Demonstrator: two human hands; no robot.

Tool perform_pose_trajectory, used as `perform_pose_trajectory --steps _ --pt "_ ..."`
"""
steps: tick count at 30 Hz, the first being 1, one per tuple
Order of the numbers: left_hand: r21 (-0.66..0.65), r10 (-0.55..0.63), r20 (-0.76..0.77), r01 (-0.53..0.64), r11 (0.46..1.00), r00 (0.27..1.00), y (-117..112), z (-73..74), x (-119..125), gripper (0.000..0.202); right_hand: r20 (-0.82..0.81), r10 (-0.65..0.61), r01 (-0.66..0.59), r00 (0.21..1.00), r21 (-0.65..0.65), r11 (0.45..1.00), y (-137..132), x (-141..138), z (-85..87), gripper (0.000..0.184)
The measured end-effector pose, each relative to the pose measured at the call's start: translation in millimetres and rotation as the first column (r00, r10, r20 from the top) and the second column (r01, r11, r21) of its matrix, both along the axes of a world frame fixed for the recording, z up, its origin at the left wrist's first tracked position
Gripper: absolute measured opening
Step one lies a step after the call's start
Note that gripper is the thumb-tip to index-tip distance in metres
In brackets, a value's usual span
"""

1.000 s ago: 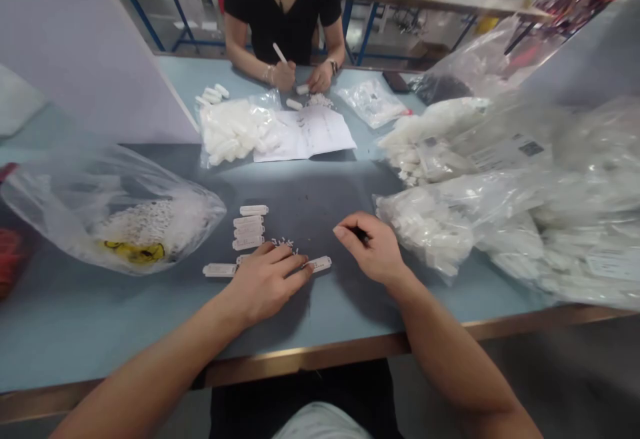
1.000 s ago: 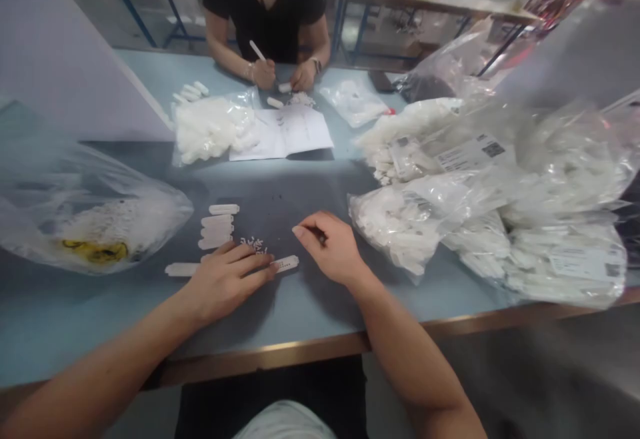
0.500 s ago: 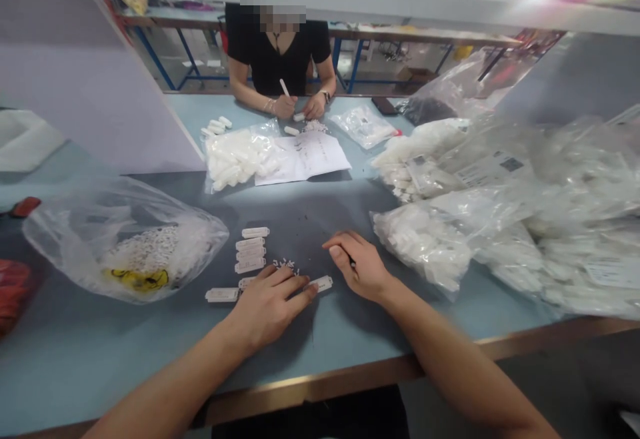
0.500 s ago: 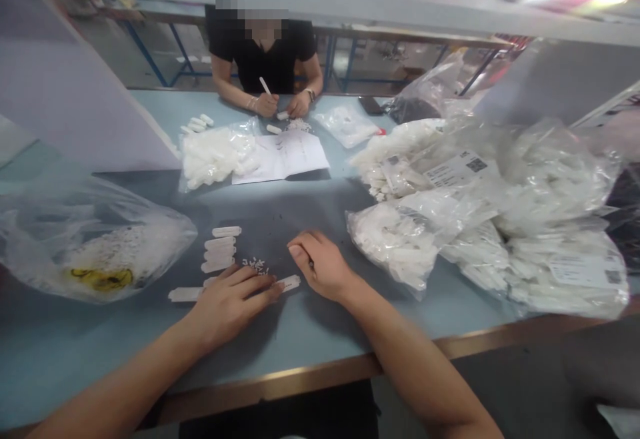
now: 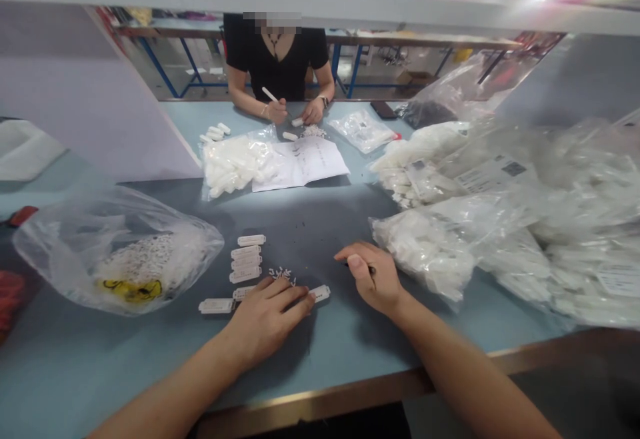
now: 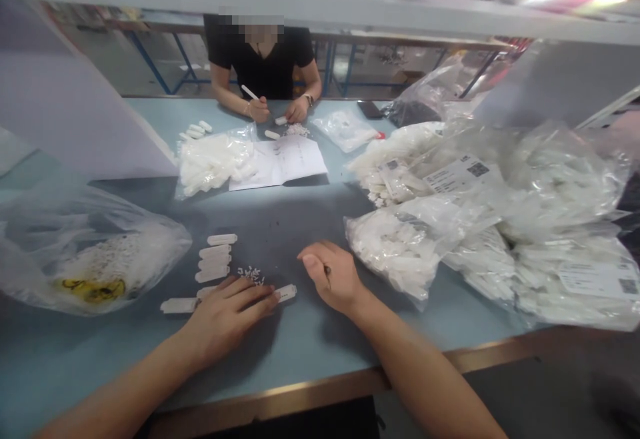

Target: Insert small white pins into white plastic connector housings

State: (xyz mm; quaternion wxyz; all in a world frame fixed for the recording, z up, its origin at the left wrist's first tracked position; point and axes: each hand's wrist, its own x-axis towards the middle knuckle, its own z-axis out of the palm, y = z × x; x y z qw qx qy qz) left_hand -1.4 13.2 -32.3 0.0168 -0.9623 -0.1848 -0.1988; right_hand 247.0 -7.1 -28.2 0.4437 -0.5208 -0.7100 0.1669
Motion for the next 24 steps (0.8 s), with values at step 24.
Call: perform_pose_trajectory --steps 24 --pt "0.016 -0.001 -0.015 0.001 1.000 1.000 -1.2 3.8 0.1 0.021 0.215 0.052 -0.073 0.975 0.094 0.993 1.4 -6.1 1.3 0.029"
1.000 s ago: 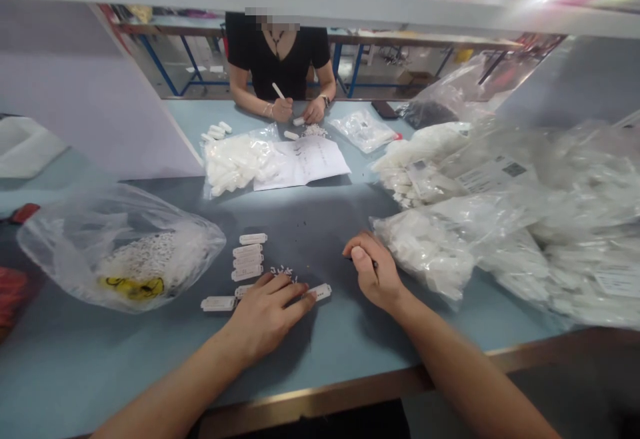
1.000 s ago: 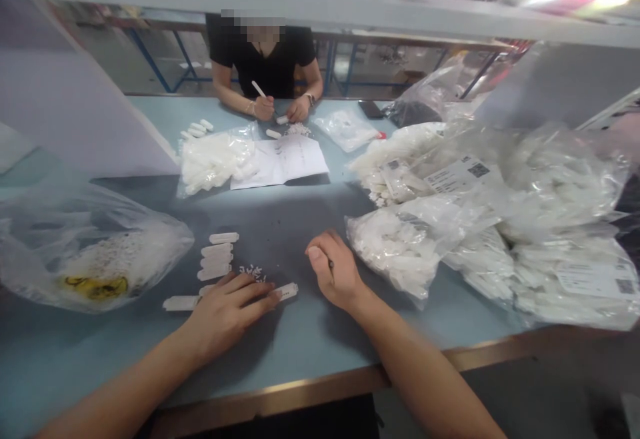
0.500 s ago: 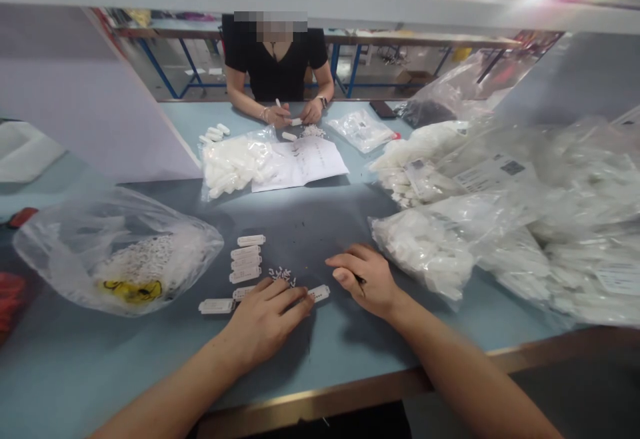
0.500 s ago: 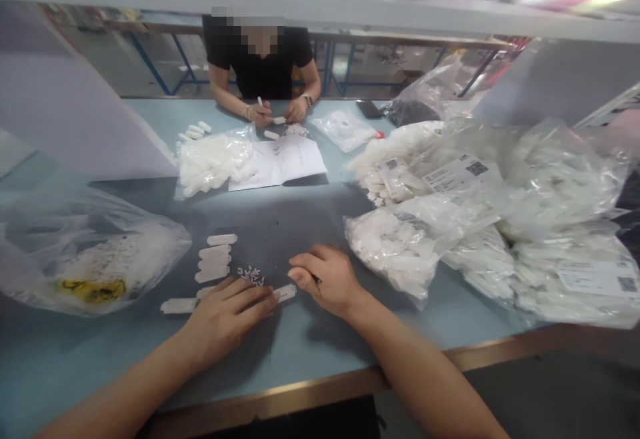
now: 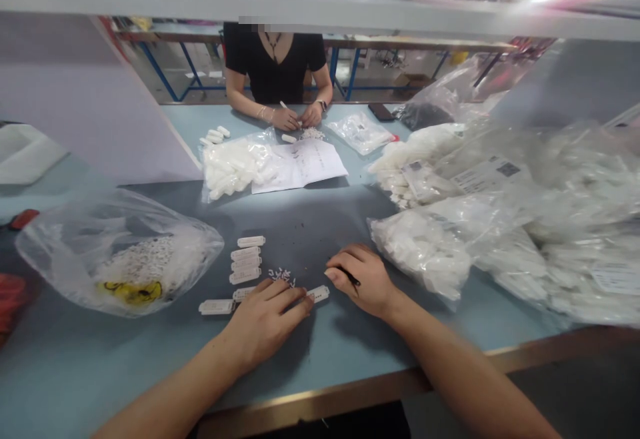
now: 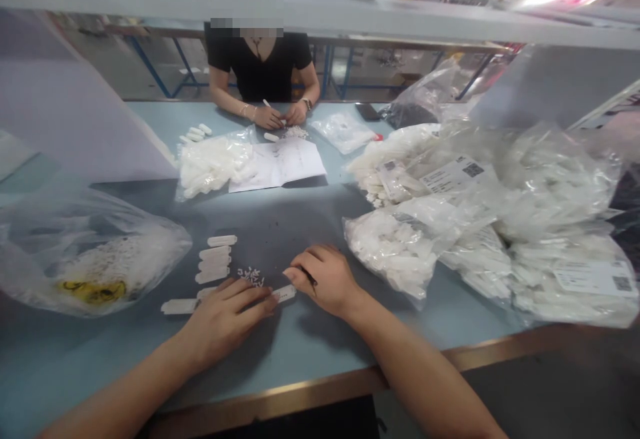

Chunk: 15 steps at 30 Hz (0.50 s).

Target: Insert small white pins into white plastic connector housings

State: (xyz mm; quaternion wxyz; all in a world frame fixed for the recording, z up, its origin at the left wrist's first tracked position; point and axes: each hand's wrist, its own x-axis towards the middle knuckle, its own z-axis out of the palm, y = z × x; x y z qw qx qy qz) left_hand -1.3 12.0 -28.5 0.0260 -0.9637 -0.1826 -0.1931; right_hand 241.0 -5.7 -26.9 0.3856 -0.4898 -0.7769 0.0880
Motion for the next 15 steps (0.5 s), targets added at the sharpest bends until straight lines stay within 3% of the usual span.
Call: perform_pose_trajectory --steps 15 --pt "-0.007 0.014 0.006 -0.014 1.000 1.000 -0.6 -1.8 1.8 0.022 0.031 -0.008 0.009 0.999 -0.027 1.000 -0.6 -1.3 0.6 0.026"
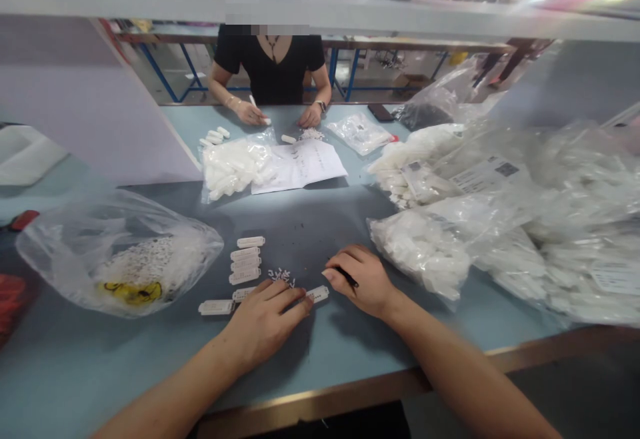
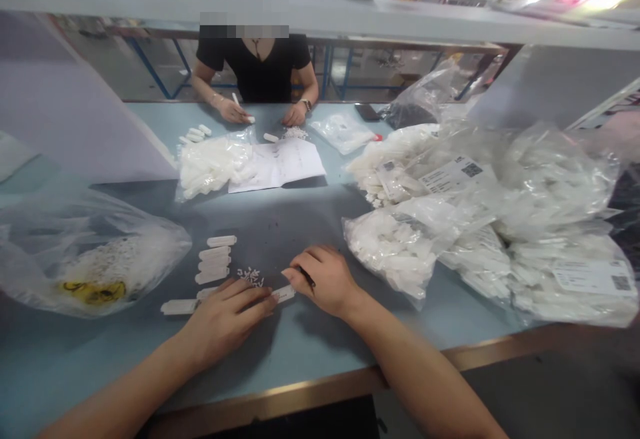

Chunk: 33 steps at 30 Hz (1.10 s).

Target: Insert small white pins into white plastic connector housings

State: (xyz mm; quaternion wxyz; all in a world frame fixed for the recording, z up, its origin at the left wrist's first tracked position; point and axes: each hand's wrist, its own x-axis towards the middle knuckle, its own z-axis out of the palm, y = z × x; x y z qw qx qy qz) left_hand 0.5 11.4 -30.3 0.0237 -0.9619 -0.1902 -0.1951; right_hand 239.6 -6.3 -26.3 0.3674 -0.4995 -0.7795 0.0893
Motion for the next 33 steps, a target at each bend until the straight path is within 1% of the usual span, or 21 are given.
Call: perform_pose_trajectory --steps 8,13,16,19,20,22,24,26,28,29,33 --pt "-0.021 -0.002 -0.004 0.002 1.000 1.000 -1.1 -0.3 -2.5 0.020 0.010 0.007 -0.006 1.000 -0.012 1.000 -0.2 -0.1 0.2 0.026" --pt "-0.005 -0.002 -0.003 0.002 1.000 1.000 -0.6 -0.6 -1.1 0.020 -0.012 0.005 -0.004 1.000 0.014 1.000 0.5 -1.1 -2.8 0.018" --pt "-0.011 0.015 0.012 -0.015 1.000 1.000 0.0 -1.1 0.0 0.019 -0.072 0.011 -0.014 0.997 -0.034 0.999 0.7 -2.1 -3.0 0.009" --pt "-0.055 0.083 0.008 -0.082 0.995 0.997 -0.1 -1.8 1.0 0.020 -0.199 0.026 -0.054 0.980 -0.136 0.989 -0.8 -1.9 0.0 0.007" --pt "-0.055 0.100 0.006 -0.100 0.994 0.995 -0.3 -2.2 1.3 0.023 -0.249 0.029 -0.075 0.968 -0.178 0.981 -1.7 -1.4 1.3 0.007" --pt "-0.061 0.164 -0.026 -0.166 0.984 0.986 -0.5 -3.6 2.0 0.031 -0.378 -0.019 -0.096 0.926 -0.283 0.954 -3.2 -0.2 3.0 0.006" --pt "-0.062 0.205 -0.056 -0.208 0.976 0.977 -0.6 -5.6 2.9 0.037 -0.437 -0.033 -0.162 0.899 -0.400 0.902 -4.1 0.9 3.2 0.008" --pt "-0.059 0.215 -0.059 -0.218 0.974 0.975 -0.7 -7.4 4.0 0.039 -0.476 -0.010 -0.244 0.879 -0.469 0.849 -4.6 1.3 2.2 0.009" --pt "-0.049 0.211 -0.050 -0.214 0.976 0.976 -1.1 -8.2 5.1 0.036 -0.494 0.013 -0.295 0.869 -0.498 0.816 -5.0 0.8 1.0 0.009" --pt "-0.044 0.210 -0.047 -0.212 0.976 0.977 -1.3 -8.2 5.6 0.034 -0.497 0.020 -0.307 0.868 -0.503 0.808 -5.3 0.2 0.5 0.010" --pt "-0.045 0.204 -0.054 -0.206 0.977 0.978 -1.6 -7.6 7.1 0.028 -0.477 0.020 -0.292 0.879 -0.504 0.813 -6.4 -3.6 -0.6 0.009"
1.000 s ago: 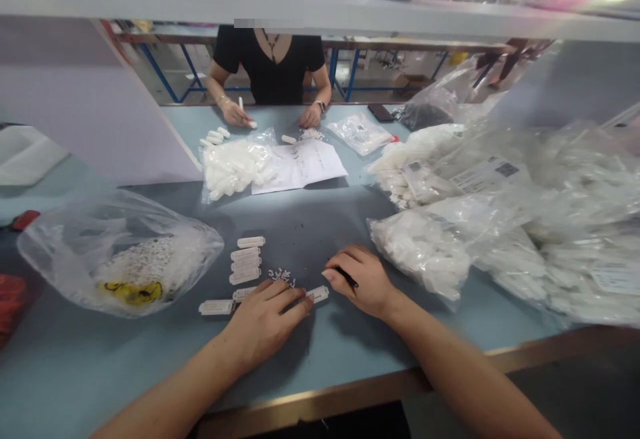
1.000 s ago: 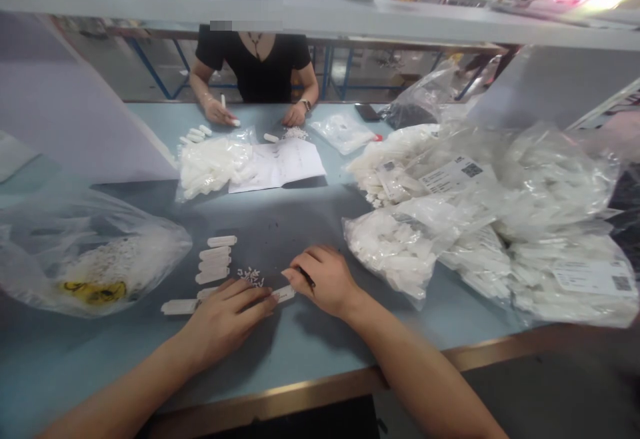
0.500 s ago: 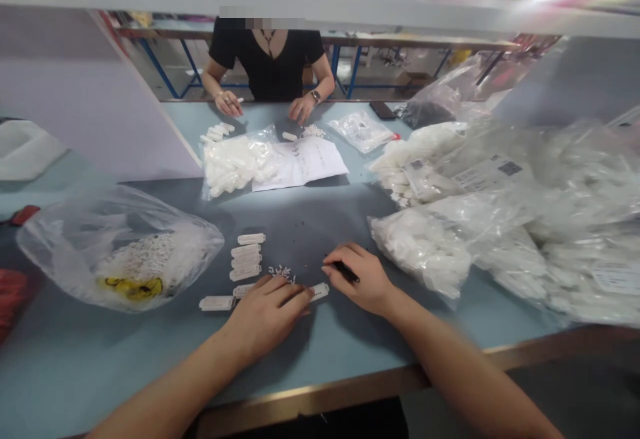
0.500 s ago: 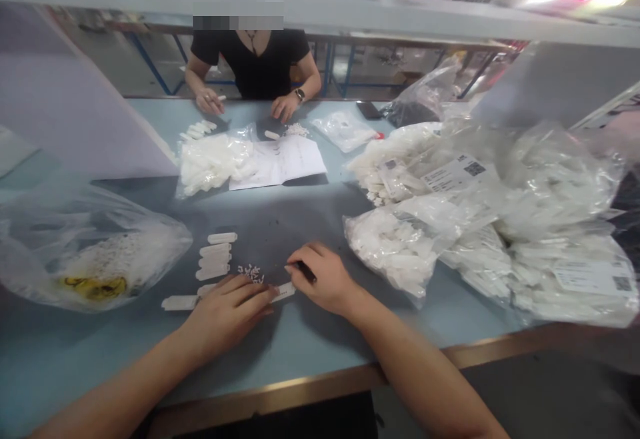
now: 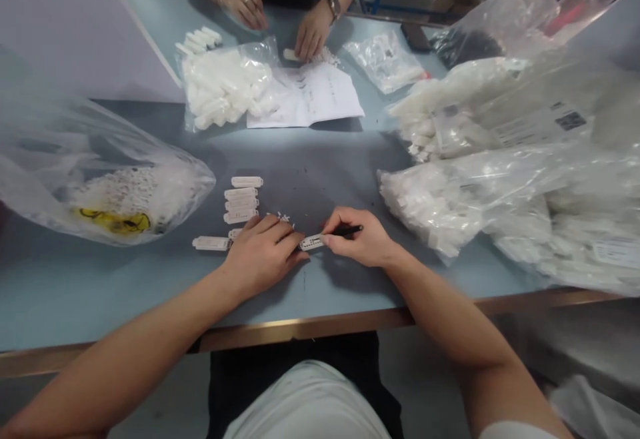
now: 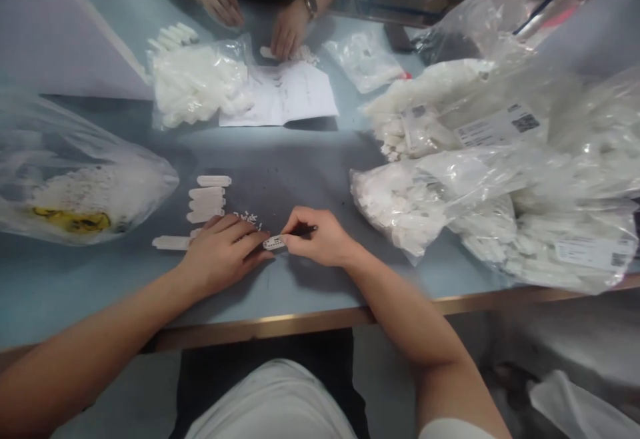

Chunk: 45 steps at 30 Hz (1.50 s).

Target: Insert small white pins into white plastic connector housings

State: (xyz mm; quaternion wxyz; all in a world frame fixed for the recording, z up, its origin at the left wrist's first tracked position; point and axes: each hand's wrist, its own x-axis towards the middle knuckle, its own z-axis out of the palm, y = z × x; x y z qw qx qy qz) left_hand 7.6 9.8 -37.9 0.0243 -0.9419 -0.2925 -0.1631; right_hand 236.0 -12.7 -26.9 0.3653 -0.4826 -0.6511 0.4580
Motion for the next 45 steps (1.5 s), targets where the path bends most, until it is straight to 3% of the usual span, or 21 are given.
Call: perform_pose_trajectory --steps 18,30,45 --pt "-0.010 -0.019 0.017 0.019 1.000 1.000 0.5 -0.5 1.4 0.024 0.089 -0.056 0.059 0.994 -0.036 0.998 -0.5 -6.2 -4.6 0.006" --pt "-0.001 -0.030 0.007 0.030 1.000 1.000 0.8 -0.3 1.3 0.024 0.157 -0.131 0.146 0.979 -0.090 0.985 -0.8 -11.8 -9.6 0.014" --pt "-0.016 -0.027 -0.036 0.027 1.000 0.999 0.2 1.5 1.7 0.023 0.227 -0.145 0.151 0.963 -0.010 0.988 -2.3 -19.1 -7.2 0.013"
